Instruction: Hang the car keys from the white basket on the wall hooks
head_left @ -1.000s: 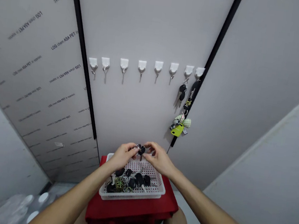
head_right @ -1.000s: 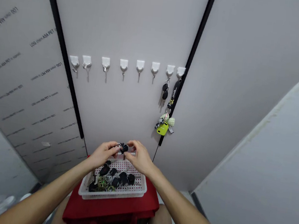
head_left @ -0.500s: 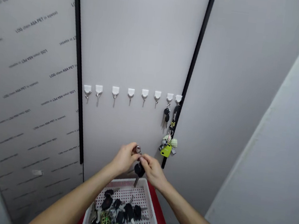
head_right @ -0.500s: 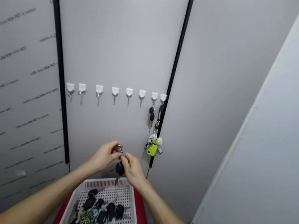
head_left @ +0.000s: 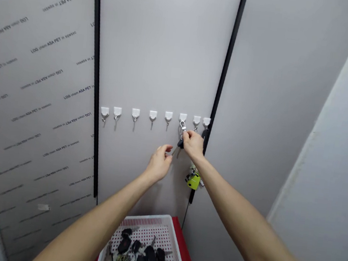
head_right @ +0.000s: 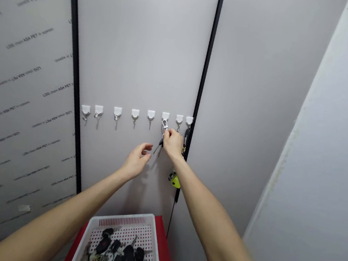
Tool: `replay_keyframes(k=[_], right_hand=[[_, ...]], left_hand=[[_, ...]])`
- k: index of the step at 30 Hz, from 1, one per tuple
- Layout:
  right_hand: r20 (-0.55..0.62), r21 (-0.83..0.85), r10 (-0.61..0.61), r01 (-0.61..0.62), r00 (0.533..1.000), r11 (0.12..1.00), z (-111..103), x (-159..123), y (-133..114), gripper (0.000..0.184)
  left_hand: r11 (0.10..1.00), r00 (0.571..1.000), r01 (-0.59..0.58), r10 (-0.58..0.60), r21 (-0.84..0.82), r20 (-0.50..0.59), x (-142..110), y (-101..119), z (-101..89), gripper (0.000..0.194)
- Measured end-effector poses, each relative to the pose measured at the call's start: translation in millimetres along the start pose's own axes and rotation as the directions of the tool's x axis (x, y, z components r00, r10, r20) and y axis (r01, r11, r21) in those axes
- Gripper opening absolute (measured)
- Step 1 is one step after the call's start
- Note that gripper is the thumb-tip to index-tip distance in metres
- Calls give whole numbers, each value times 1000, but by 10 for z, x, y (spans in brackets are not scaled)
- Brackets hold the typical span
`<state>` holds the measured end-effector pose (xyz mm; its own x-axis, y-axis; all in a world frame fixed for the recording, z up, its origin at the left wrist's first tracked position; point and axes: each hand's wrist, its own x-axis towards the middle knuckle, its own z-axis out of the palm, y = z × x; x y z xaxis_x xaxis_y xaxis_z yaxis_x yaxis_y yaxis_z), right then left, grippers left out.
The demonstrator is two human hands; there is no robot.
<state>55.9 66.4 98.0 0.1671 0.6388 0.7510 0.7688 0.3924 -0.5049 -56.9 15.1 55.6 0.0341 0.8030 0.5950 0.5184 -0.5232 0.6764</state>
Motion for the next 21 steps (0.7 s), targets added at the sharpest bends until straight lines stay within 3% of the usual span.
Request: replay_keyframes(k=[4,7,10,12,13,14,16,17,18,19,21], right_hand=[[119,-106,11,2,993,994,75,-13,63,28],[104,-59,-36,42,994,997,89,-148,121,27],[28,40,-118,117,993,992,129,-484,242,29],[149,90,-163,150,975,984,183,-848,355,29],[301,117,-196,168,933,979,215,-1059,414,29],[485,145,-235,188,842,971,249,-1279,472,27],[789,207,-305,236,534,949,321,-1692,576,24],[856,227,-321,263,404,938,358,-1867,619,23],[891,234,-324,291,318,928,394,-2011,655,24],[908,225,-317,319,275,921,426,-2125,682,25],[924,175,-279,359,262,917,470,-2268,710,28]], left_hand=[[996,997,70,-71,49,25,-148,-220,-1,28],[987,987,131,-139,89,84,-366,-479,-4,26],[973,961,176,-202,149,188,-713,-793,15,25],[961,932,174,-231,213,280,-991,-981,46,24],[958,914,158,-234,241,330,-1131,-1056,66,24],[956,895,133,-230,263,381,-1264,-1118,88,25],[952,853,84,-221,293,473,-1497,-1203,133,27],[951,834,62,-217,304,508,-1590,-1232,155,28],[948,817,43,-215,316,535,-1665,-1257,175,28],[945,805,29,-216,327,553,-1723,-1279,193,28],[941,800,30,-224,337,556,-1791,-1318,216,26]])
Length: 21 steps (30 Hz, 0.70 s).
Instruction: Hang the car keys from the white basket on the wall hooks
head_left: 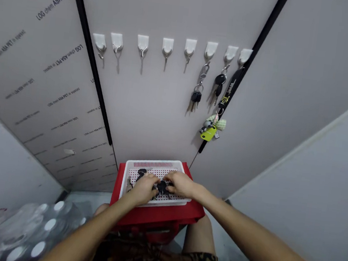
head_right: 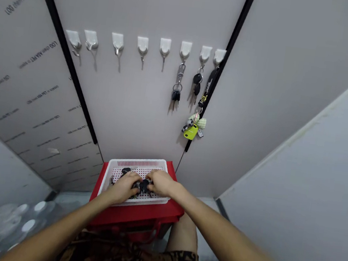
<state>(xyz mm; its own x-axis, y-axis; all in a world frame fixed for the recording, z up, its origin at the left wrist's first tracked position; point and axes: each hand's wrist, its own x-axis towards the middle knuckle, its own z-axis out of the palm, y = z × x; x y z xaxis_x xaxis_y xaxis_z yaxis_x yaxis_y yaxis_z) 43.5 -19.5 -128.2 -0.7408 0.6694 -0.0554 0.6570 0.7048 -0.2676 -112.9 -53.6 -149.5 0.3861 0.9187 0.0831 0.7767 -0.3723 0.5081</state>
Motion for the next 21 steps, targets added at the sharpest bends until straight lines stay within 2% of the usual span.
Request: replay_keyframes(k=[6,11,14,18,21], right_hand=[[43,-20,151,-150,988,988,85,-18,-53,28],[23,82,72,-73,997,994,100,-10,-62,35],[21,136,118,-120,993,983,139,11,-65,34],[-9,367,177,-162,984,916,182,62,-77,11],[-47,630,214,-137,976,765,120,107,-91,5]], left_hand=[[999,1000,27,-27,-46,-8,6,-58,37,25],[997,999,39,-39,-72,1,4,-60,41,26],[994,998,59,-59,-96,7,-3,-49,41,26],[987,998,58,-60,-148,-8,-15,-30,30,27],[973,998,47,-57,-226,-40,-10,-36,-8,27]])
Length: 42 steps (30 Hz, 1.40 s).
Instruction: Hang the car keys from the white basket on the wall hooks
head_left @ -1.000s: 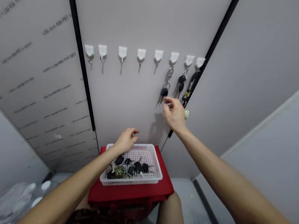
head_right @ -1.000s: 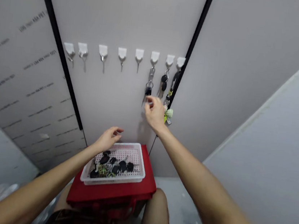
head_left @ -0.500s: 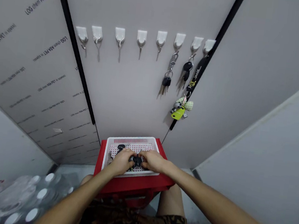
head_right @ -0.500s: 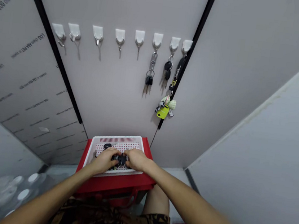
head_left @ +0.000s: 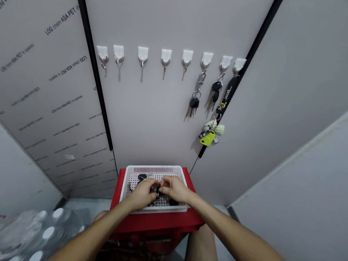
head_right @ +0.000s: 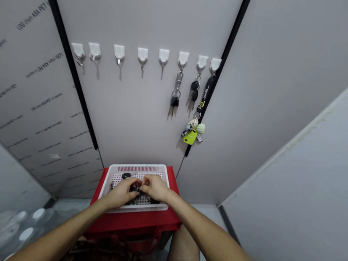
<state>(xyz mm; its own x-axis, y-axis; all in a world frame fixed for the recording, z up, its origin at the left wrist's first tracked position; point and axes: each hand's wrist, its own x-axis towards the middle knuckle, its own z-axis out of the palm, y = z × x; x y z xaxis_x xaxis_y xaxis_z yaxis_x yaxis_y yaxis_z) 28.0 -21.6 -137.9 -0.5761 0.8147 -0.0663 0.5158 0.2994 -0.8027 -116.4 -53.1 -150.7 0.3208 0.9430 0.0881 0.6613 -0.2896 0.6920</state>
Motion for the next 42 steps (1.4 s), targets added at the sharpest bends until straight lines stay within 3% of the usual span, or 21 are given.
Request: replay_keyframes(k=[3,6,11,14,18,22,26,30,32,34,36,39,42], right_hand=[[-54,289,-8,23,999,957,-103,33,-129,10],[-139,490,14,56,990,870,-217,48,-280,15],[-196,605,53,78,979,792,-340,64,-429,21],[-219,518,-2,118,976,847,-412,76,-448,23],[-234,181,-156,201,960,963,-480,16,-471,19],[-290,-126,-353,331,889,935,-452,-137,-504,15],[-384,-180,-421,380,822,907,-503,-228,-567,12],[-434,-133,-389,370,812,920,-803,-225,-832,17],[-466,-81,-338,341,818,936,-1000,-199,-1054,16],[-511,-49,-308,330,803,943,-1193,-137,-1295,16],[-585,-49,-307,345,751,937,-1374,-18,-1510,17],[-725,-68,-284,344,628,936,-1621,255,-1731,22],[-820,-129,-266,289,507,949,-1817,530,-1849,25]], left_hand=[[985,999,-21,16,-173,-32,43,9,-78,29],[911,997,-74,62,-406,-43,115,64,-169,33],[867,996,-45,4,-496,-84,212,236,-308,19],[853,990,-17,-61,-522,-131,236,312,-404,17],[765,983,35,-143,-643,-117,255,426,-514,18],[616,984,104,-176,-781,-8,278,590,-524,21],[542,986,133,-161,-830,52,301,712,-530,25],[625,998,57,-58,-779,26,341,894,-736,23],[697,998,-59,54,-715,-30,391,1046,-904,25],[759,977,-211,146,-616,-155,485,1214,-1077,35],[807,929,-323,173,-494,-326,624,1364,-1232,42],[876,829,-358,139,-324,-542,868,1510,-1413,40],[927,780,-304,108,-221,-617,1049,1586,-1544,42]])
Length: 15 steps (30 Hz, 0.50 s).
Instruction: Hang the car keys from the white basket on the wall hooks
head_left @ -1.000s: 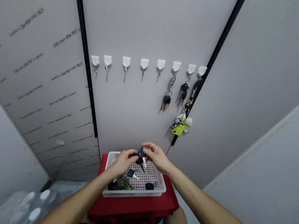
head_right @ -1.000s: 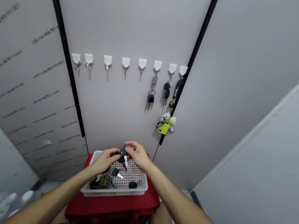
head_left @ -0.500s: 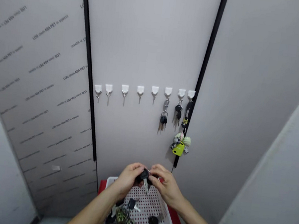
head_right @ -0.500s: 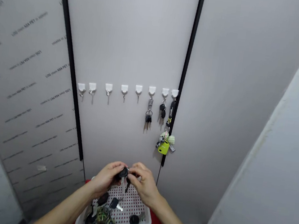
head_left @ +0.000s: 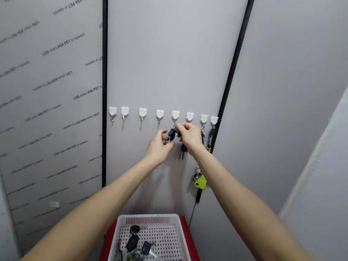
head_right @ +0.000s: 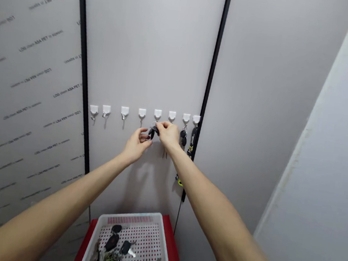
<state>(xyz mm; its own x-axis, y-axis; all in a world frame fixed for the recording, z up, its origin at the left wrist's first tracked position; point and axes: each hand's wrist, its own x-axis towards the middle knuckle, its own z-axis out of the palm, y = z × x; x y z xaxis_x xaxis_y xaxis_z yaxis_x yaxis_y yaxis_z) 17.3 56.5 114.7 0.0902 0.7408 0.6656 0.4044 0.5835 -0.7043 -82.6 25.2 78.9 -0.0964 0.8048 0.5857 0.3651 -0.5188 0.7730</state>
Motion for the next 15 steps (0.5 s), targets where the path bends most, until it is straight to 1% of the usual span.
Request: replay_keyframes(k=[2,4,6,8,10,12,15], right_hand=[[-78,-94,-14,7,997,996,64,140,8,26],[-113,-198,-14,-8,993,980,104,208,24,27],[-101,-277,7,-35,995,960,123,222,56,28],[-65,-318,34,-53,997,947,127,208,101,28],[-36,-319,44,-54,998,946,114,176,145,28],[-26,-282,13,-20,1000,959,83,102,185,27],[-34,-220,-69,60,997,974,15,-171,292,32]], left_hand=[[999,1000,10,-10,52,1,83,32,-3,43],[996,1000,11,-12,88,9,112,60,-10,44],[994,1000,10,-12,107,22,98,61,-10,43],[993,999,16,-22,114,48,54,17,2,44],[993,996,34,-44,111,83,-15,-78,20,43],[993,990,70,-81,94,116,-125,-226,38,42],[991,974,124,-129,41,184,-424,-553,66,36]])
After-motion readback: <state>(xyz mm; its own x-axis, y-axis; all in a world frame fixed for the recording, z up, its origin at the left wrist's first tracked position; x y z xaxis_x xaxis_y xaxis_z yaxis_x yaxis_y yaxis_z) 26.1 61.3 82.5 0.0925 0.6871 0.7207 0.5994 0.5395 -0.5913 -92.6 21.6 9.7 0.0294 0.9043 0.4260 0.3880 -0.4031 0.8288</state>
